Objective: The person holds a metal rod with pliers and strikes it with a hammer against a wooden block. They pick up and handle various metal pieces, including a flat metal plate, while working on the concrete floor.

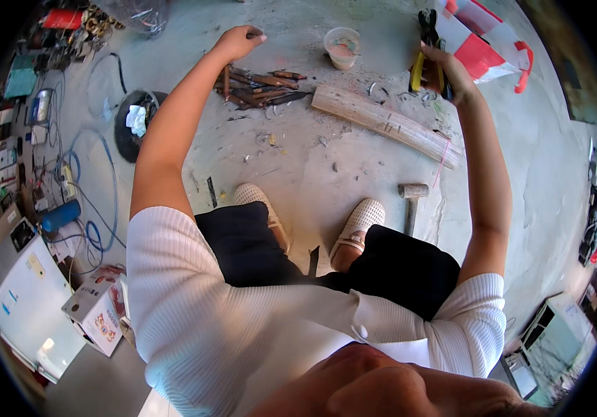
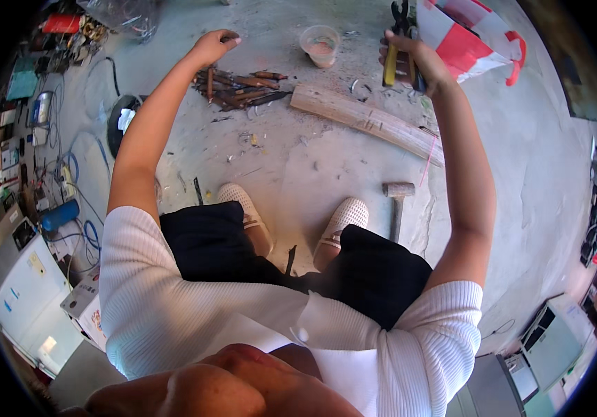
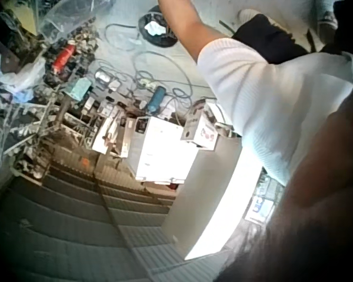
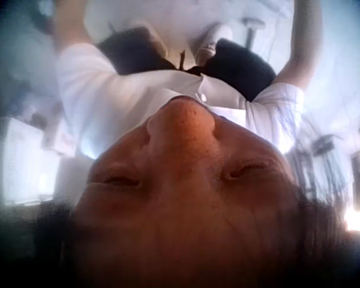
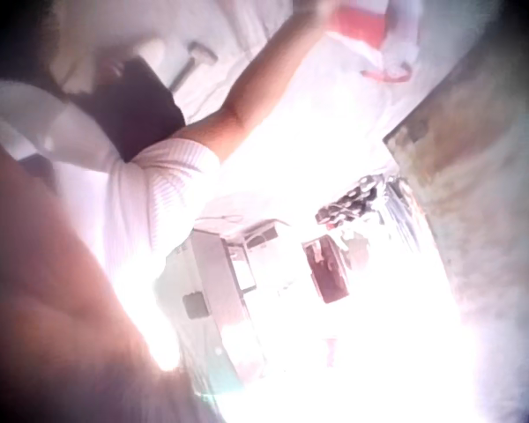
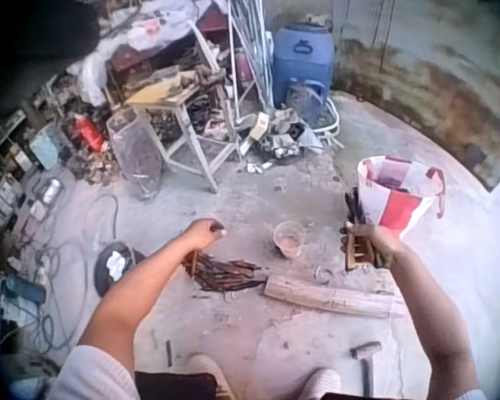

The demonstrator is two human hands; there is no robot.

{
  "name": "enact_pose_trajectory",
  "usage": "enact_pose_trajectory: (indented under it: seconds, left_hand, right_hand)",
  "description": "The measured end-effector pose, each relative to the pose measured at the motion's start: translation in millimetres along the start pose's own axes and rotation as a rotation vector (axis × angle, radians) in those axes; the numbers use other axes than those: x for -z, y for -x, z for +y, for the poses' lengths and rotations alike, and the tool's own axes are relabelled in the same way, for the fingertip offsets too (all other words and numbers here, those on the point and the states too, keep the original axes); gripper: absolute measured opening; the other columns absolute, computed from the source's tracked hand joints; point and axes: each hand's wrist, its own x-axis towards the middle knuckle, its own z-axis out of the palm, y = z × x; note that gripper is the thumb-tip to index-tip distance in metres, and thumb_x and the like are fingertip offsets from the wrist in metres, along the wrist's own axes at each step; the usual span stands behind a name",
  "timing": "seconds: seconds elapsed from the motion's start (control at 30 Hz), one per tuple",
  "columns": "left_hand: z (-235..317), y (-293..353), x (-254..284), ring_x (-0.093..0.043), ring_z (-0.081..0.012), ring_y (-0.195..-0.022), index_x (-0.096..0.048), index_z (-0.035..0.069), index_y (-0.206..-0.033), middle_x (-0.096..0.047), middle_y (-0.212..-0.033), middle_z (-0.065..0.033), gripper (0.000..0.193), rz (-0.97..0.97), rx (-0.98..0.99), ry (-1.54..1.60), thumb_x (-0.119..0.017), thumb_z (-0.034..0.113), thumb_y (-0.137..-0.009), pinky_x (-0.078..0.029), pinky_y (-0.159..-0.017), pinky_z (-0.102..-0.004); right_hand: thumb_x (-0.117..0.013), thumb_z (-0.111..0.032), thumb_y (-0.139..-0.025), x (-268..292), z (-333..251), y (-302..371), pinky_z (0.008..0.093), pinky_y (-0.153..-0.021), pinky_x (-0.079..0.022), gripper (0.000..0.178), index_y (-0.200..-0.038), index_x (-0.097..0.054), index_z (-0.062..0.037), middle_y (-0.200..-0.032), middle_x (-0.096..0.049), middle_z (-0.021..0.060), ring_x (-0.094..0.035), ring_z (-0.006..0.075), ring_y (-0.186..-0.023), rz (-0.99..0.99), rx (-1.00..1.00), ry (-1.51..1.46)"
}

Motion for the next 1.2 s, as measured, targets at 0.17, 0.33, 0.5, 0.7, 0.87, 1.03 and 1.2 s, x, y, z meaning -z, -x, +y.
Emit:
enact_pose_trajectory:
  seconds: [0.17,0.33,0.5,0.7,0.87,1.03,1.2]
  left_hand:
    - [-18.1,44.4,27.7,-0.065,-0.0287,-0.092,-0.066,0.009,-0.107,-0.068,-0.103,-0.0126,0.040,0.002,0.167,-0.139,-0.062,0.042,-0.086,-0.049,-0.081,-0.0374]
    - [-102.4,72.1,-17.4,-0.064,-0.0323,-0.091,-0.067,0.007,-0.101,-0.068,-0.096,-0.0154,0.047,-0.026,0.332,-0.115,-0.062,0.050,-0.083,-0.048,-0.080,-0.0394]
    - [-93.0,79.9,-61.5,-0.060,-0.0314,-0.106,-0.052,0.004,-0.121,-0.064,-0.111,-0.0148,0.065,-0.168,0.602,-0.095,-0.058,0.056,-0.083,-0.047,-0.087,-0.0425]
    - [-69.3,70.1,-68.8,-0.057,-0.0282,-0.114,-0.055,0.009,-0.122,-0.062,-0.121,-0.0104,0.057,-0.133,0.776,-0.265,-0.061,0.051,-0.084,-0.040,-0.095,-0.0467]
    - [-110.6,57.2,-73.4,-0.061,-0.0221,-0.101,-0.064,0.011,-0.112,-0.065,-0.113,-0.0082,0.048,-0.279,0.663,0.174,-0.066,0.048,-0.082,-0.043,-0.087,-0.0378]
    - [-9.9,81.9,-37.8,-0.055,-0.0086,-0.084,-0.064,0.014,-0.107,-0.061,-0.093,0.0039,0.030,-0.522,0.504,1.195,-0.057,0.039,-0.092,-0.041,-0.076,-0.0276]
    - [76.6,107.6,-28.1,-0.054,-0.0127,-0.105,-0.058,0.009,-0.117,-0.059,-0.107,0.0011,0.034,-0.870,0.150,1.371,-0.055,0.035,-0.094,-0.043,-0.086,-0.0311]
  right_hand:
    - [-0.066,-0.042,-0.084,-9.8,28.0,17.7,0.0265,-0.068,-0.049,0.034,-0.097,-0.059,-0.0107,-0.082,-0.064,0.0011,-0.061,0.0100,-0.075,0.042,-0.224,0.098]
    - [-0.064,-0.032,-0.083,-25.5,82.7,29.9,0.0358,-0.070,-0.053,0.026,-0.096,-0.058,-0.0102,-0.088,-0.064,0.0083,-0.062,0.0193,-0.076,0.012,-0.483,-0.162]
    - [-0.066,-0.029,-0.081,-50.5,101.6,36.5,0.0449,-0.082,-0.050,0.028,-0.098,-0.056,-0.0098,-0.095,-0.062,0.0130,-0.062,0.0271,-0.088,-0.147,-0.598,-0.230]
    - [-0.074,-0.029,-0.080,-87.1,116.4,39.1,0.0343,-0.082,-0.053,0.036,-0.100,-0.057,-0.0039,-0.091,-0.063,0.0089,-0.064,0.0197,-0.085,-0.239,-0.649,-0.042]
    - [-0.072,-0.038,-0.082,-91.7,135.7,33.7,0.0295,-0.071,-0.051,0.038,-0.095,-0.060,-0.0039,-0.085,-0.063,0.0059,-0.062,0.0155,-0.079,-0.232,-0.462,0.227]
    - [-0.065,-0.044,-0.086,-90.0,133.8,22.3,0.0292,-0.074,-0.051,0.040,-0.099,-0.058,-0.0066,-0.094,-0.062,0.0046,-0.060,0.0138,-0.084,-0.180,-0.437,0.105]
    - [-0.051,-0.046,-0.094,-104.5,113.9,8.1,0.0341,-0.090,-0.048,0.040,-0.112,-0.055,-0.0105,-0.107,-0.063,0.0046,-0.062,0.0161,-0.100,-0.305,-0.328,-0.149]
